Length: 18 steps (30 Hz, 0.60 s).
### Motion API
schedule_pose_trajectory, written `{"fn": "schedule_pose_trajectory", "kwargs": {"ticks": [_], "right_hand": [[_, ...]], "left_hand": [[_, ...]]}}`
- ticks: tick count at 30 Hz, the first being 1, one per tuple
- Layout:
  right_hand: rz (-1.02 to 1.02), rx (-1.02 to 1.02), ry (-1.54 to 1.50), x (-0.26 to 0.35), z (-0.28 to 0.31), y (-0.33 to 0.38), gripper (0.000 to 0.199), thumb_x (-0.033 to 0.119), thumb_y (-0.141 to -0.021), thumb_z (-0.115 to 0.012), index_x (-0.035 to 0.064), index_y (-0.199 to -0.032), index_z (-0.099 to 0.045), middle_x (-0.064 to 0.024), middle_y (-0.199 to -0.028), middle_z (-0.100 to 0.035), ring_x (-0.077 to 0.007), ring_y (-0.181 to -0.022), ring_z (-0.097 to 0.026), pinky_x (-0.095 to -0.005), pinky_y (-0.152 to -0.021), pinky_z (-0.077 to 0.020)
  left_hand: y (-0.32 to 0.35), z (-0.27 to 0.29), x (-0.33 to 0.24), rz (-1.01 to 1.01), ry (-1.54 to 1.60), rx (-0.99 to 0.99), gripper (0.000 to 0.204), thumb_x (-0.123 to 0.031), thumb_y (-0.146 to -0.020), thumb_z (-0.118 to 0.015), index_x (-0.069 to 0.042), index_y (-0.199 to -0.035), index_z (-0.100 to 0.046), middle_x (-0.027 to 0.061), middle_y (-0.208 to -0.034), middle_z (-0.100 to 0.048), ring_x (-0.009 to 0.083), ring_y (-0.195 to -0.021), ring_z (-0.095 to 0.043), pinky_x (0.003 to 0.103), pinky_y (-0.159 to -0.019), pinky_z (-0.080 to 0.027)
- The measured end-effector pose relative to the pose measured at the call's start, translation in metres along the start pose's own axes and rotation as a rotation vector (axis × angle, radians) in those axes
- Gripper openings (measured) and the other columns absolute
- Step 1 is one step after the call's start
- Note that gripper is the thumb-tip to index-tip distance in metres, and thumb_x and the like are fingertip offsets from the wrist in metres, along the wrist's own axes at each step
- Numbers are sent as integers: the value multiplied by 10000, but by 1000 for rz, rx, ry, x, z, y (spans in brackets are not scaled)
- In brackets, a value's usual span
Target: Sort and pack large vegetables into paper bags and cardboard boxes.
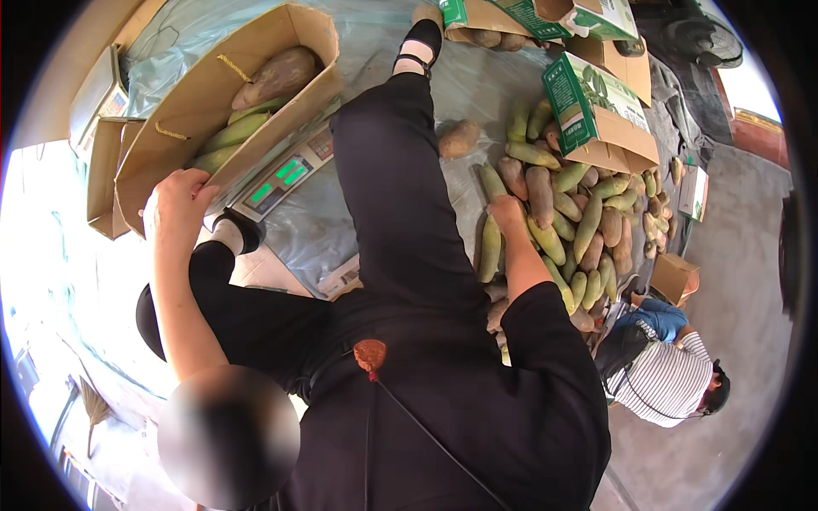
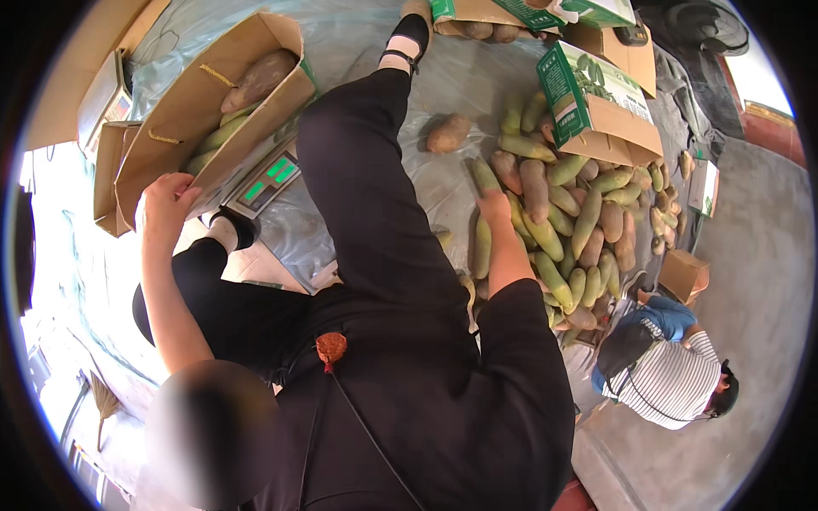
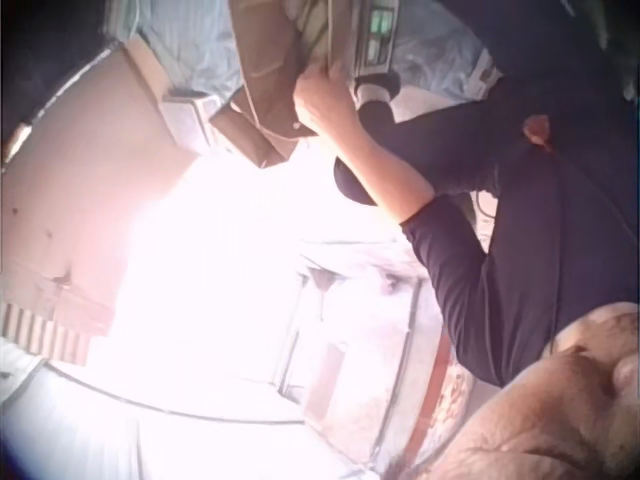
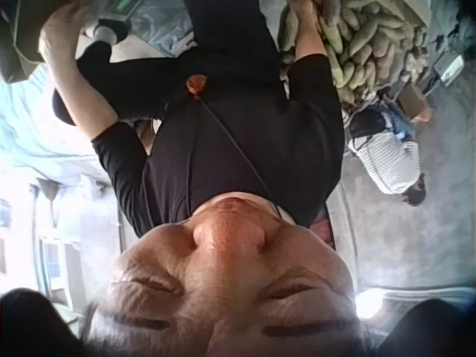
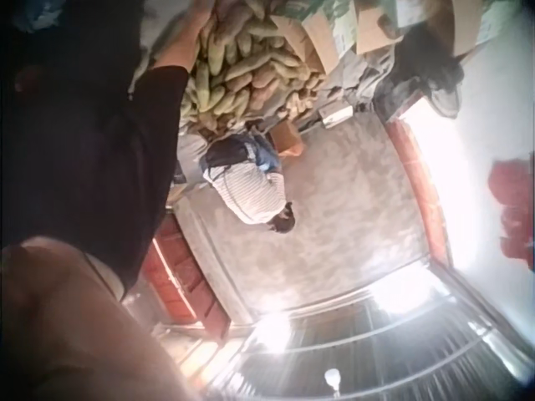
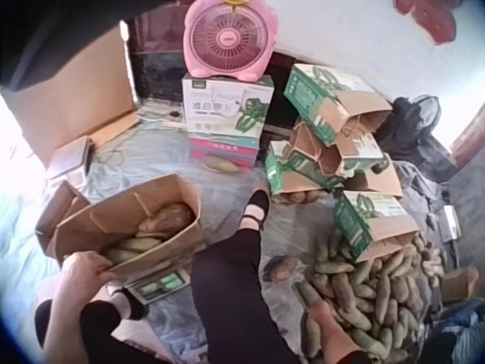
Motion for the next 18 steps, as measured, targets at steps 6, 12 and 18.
{"fn": "schedule_pose_trajectory", "kwargs": {"ticks": [6, 12, 18], "right_hand": [[-192, 30, 172, -29, 3, -9, 676, 275, -670, -733, 29, -1248, -484, -204, -1221, -537, -344, -1104, -530, -406, -916, -431], [-256, 33, -4, -56, -9, -21, 932, 289, -622, -773, 87, -1397, -297, -205, -1292, -462, -346, -1206, -438, -405, -995, -374], [-321, 165, 246, 3, -9, -3, 963, 274, -597, -794, 179, -1406, -280, -127, -1415, -291, -306, -1290, -313, -516, -1002, -345]], "left_hand": [[-3, -8, 12, -16, 4, -25, 205, -121, -714, -676, 8, -872, -659, 151, -778, -627, 261, -714, -623, 335, -656, -468], [-9, -8, -1, -33, 55, -23, 210, -110, -692, -681, 21, -854, -652, 151, -777, -619, 261, -718, -614, 334, -654, -463], [2, -2, 3, 62, -1, -1, 202, -119, -694, -687, 1, -855, -663, 131, -789, -626, 257, -731, -614, 337, -660, -463]]}}
Point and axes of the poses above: each hand's wrist, its own y-axis away from the middle knuckle, its own z-axis out of the back of the hand, x = y × z, the point moved 4 cm from there along -y, towards the middle knuckle
